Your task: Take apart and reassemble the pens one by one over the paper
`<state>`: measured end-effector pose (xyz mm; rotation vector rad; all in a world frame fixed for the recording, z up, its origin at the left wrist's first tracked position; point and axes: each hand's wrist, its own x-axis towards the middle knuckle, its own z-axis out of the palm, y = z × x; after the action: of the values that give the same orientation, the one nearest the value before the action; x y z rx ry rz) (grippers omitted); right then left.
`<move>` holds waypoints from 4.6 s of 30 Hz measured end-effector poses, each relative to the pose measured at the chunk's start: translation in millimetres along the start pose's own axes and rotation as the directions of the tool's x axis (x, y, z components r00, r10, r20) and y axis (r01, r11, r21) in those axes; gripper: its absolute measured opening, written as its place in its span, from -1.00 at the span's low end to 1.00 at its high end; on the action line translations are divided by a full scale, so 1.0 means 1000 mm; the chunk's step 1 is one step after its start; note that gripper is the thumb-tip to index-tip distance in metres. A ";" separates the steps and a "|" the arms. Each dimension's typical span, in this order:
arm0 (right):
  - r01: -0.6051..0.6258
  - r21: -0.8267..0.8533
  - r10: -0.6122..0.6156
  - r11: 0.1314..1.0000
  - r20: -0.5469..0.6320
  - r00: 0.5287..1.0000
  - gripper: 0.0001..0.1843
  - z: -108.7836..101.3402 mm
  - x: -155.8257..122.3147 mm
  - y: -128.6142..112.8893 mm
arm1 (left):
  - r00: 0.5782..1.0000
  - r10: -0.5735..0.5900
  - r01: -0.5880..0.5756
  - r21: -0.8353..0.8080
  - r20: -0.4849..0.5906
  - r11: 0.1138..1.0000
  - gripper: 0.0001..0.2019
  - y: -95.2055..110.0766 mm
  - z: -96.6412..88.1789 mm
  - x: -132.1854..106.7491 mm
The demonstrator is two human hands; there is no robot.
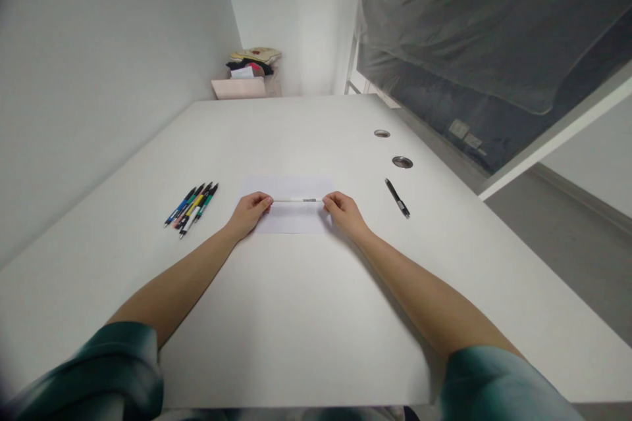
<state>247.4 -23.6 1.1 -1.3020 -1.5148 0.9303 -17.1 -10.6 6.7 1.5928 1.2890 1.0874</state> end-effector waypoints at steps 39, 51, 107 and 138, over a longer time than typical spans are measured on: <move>-0.006 -0.053 0.006 0.999 0.008 1.000 -0.60 0.002 0.000 -0.003 | 1.000 -0.001 0.001 -0.002 -0.002 1.000 -0.59 -0.001 0.002 0.002; 0.005 -0.053 -0.004 0.999 0.002 1.000 -0.59 0.003 0.000 -0.003 | 1.000 0.001 -0.001 0.005 -0.005 1.000 -0.61 -0.002 0.002 0.003; 0.010 -0.093 -0.009 0.996 0.015 1.000 -0.55 0.004 0.000 -0.003 | 1.000 -0.021 0.020 -0.015 -0.012 1.000 -0.54 -0.003 0.004 0.003; 0.000 -0.120 0.002 0.993 0.019 1.000 -0.54 0.004 0.001 -0.002 | 1.000 -0.026 0.026 0.008 0.001 1.000 -0.51 0.002 0.004 0.002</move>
<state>243.4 -22.9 2.1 -1.3831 -1.6057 0.8651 -12.5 -9.0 8.0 1.5782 1.3112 1.0669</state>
